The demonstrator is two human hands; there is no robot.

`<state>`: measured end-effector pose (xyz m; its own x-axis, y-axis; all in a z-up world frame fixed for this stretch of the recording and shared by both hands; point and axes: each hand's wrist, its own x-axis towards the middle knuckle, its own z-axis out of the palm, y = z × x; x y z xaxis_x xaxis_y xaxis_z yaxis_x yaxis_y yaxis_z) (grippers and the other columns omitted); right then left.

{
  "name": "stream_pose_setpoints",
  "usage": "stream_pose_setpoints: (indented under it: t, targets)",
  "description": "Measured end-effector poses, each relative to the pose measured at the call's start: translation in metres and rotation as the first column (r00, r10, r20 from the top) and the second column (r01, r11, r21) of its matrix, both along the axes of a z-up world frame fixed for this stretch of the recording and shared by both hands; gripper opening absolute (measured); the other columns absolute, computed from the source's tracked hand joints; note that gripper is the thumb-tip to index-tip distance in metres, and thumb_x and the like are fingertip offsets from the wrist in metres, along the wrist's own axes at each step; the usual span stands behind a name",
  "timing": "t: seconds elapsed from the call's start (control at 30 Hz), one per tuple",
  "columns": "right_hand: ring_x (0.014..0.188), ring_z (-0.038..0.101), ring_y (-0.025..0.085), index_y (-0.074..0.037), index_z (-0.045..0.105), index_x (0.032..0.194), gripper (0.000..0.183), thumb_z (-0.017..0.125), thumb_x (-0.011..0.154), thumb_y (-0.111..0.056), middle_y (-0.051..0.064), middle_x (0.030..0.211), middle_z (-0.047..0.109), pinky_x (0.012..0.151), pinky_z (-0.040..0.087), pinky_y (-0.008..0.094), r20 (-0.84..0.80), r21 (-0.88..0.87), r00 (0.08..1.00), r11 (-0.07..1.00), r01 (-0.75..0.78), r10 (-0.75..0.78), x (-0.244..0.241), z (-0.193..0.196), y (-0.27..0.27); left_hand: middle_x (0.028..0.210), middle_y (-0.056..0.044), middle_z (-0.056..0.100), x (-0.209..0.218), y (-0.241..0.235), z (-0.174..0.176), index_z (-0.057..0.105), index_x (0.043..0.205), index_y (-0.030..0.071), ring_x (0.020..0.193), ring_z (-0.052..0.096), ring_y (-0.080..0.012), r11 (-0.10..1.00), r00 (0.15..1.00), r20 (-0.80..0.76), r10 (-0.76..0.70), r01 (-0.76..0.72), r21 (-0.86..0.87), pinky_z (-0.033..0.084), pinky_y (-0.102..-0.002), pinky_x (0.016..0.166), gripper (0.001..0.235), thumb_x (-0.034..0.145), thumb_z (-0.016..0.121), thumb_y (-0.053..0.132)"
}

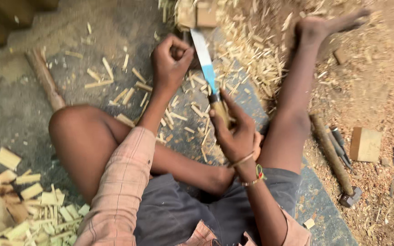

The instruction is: The person is sitting on the ground and using a chisel and hammer to carve a small piece of wood. They repeatedly strike the chisel with the hammer to shape the wood, creating wood shavings.

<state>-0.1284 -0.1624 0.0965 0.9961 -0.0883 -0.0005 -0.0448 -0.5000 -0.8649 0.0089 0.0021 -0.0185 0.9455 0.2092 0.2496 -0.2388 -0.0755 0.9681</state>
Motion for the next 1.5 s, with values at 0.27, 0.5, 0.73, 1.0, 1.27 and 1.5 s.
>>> stream_pose_setpoints:
  t: [0.27,0.5,0.73,1.0,1.27,1.5]
  targets:
    - [0.061,0.058,0.006,-0.009,0.058,0.149,0.057,0.072,0.095,-0.011,0.005,0.085,0.070,0.052,0.048,0.024,-0.144,0.063,0.986,0.993,0.099,-0.089,-0.049,0.006,-0.047,0.083,-0.004,0.058,-0.019,-0.010,0.016,0.069,0.099,0.004,0.070,0.056,-0.0131,0.941,0.985,0.079,0.154,-0.170,0.291,0.047,-0.030,0.066,0.014,0.087,0.076,0.000]
    - [0.114,0.071,0.020,-0.003,0.060,0.142,0.054,0.072,0.090,-0.008,0.019,0.123,0.075,0.097,0.054,0.030,0.004,-0.154,1.000,0.988,0.002,-0.002,-0.086,-0.018,-0.071,0.087,-0.010,0.061,-0.017,-0.014,0.028,0.070,0.096,0.002,0.070,0.060,-0.0183,0.922,0.979,0.031,0.201,-0.199,0.332,0.050,-0.032,0.065,0.017,0.084,0.081,0.004]
    - [0.092,0.067,0.021,-0.006,0.062,0.140,0.056,0.074,0.086,-0.012,0.014,0.100,0.075,0.089,0.053,0.031,-0.070,0.005,0.984,0.987,0.162,-0.161,-0.052,-0.037,-0.054,0.080,-0.004,0.069,-0.027,-0.018,0.037,0.077,0.098,0.003,0.066,0.062,-0.0090,0.981,0.963,-0.203,0.179,-0.159,0.115,0.050,-0.024,0.060,0.009,0.090,0.077,0.007]
    - [0.078,0.068,0.022,-0.009,0.061,0.140,0.058,0.074,0.083,-0.014,0.008,0.082,0.072,0.122,0.017,0.058,0.068,-0.172,0.996,0.984,-0.050,0.063,-0.064,-0.023,-0.049,0.092,-0.007,0.072,-0.043,-0.021,0.058,0.071,0.107,-0.004,0.080,0.068,-0.0116,0.932,0.976,-0.190,-0.102,0.028,-0.360,0.058,-0.026,0.074,0.020,0.092,0.075,0.008]
    - [0.092,0.060,0.025,-0.010,0.062,0.142,0.059,0.078,0.085,-0.015,0.010,0.095,0.067,0.098,0.040,0.043,0.181,-0.113,0.982,0.993,-0.039,0.059,-0.065,-0.041,-0.067,0.096,-0.014,0.076,-0.067,-0.021,0.072,0.071,0.111,-0.004,0.087,0.073,-0.0185,0.803,0.940,-0.053,-0.336,0.257,-0.537,0.061,-0.035,0.085,0.019,0.098,0.072,0.009]
    - [0.043,0.052,0.010,-0.011,0.057,0.145,0.062,0.073,0.085,-0.012,0.002,0.068,0.064,0.037,0.042,0.026,-0.333,0.357,0.940,0.912,0.202,-0.077,-0.057,-0.034,-0.075,0.098,-0.015,0.077,-0.086,-0.026,0.086,0.072,0.109,-0.003,0.091,0.077,-0.0244,0.733,0.896,-0.033,-0.443,0.342,-0.588,0.063,-0.039,0.088,0.019,0.094,0.074,0.009]
